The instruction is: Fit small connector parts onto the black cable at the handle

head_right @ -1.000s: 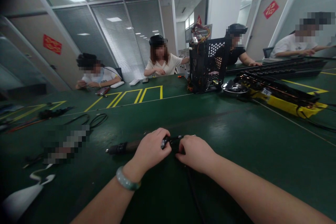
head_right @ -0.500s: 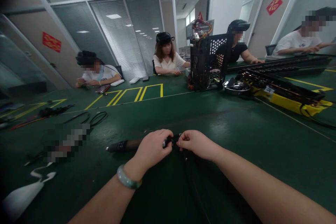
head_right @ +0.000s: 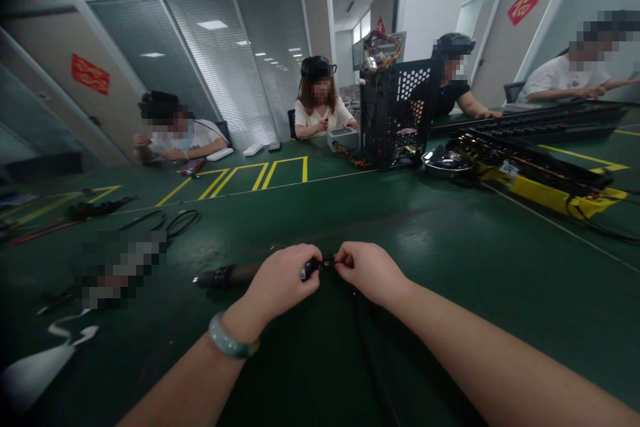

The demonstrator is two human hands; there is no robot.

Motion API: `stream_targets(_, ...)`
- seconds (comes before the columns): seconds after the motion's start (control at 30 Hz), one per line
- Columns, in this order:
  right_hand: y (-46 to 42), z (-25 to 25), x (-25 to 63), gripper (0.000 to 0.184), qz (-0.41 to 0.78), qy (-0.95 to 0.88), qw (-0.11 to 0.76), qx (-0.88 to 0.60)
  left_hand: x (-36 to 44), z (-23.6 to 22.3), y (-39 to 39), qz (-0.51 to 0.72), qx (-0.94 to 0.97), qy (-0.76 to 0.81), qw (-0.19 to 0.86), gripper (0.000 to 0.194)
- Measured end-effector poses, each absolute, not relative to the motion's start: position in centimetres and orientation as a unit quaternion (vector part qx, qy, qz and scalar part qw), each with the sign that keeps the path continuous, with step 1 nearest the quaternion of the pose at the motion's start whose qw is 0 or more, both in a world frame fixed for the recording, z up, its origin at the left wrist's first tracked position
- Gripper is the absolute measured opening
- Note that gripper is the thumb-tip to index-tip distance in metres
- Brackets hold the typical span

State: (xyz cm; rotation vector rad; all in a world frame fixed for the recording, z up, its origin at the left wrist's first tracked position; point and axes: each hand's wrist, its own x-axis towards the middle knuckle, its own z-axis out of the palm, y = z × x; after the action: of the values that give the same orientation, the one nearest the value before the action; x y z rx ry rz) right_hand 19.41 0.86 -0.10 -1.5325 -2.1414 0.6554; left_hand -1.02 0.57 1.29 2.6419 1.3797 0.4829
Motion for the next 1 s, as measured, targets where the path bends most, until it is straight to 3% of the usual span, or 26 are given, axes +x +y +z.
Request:
stream_targets(0.23, 0.83, -0.13, 19.49, 0.005, 0.215, -0.795, 0.218, -0.523, -0.94, 1.14, 0.47, 0.171, 0.874, 0.451, 0.062, 0.014)
stream_targets(0.53, 1.39, -0.87, 19.62, 0.006, 0.314, -0.762, 0.241, -0.512, -0.91, 1.04, 0.66, 0.176, 0.882, 0.431, 0.069, 0.012)
stream_targets(1.0, 1.45, -0.69, 19.54, 0.011, 0.32, -0.756, 0.233, -0.522, -0.67, 0.59, 0.92, 0.172, 0.886, 0.427, 0.062, 0.01)
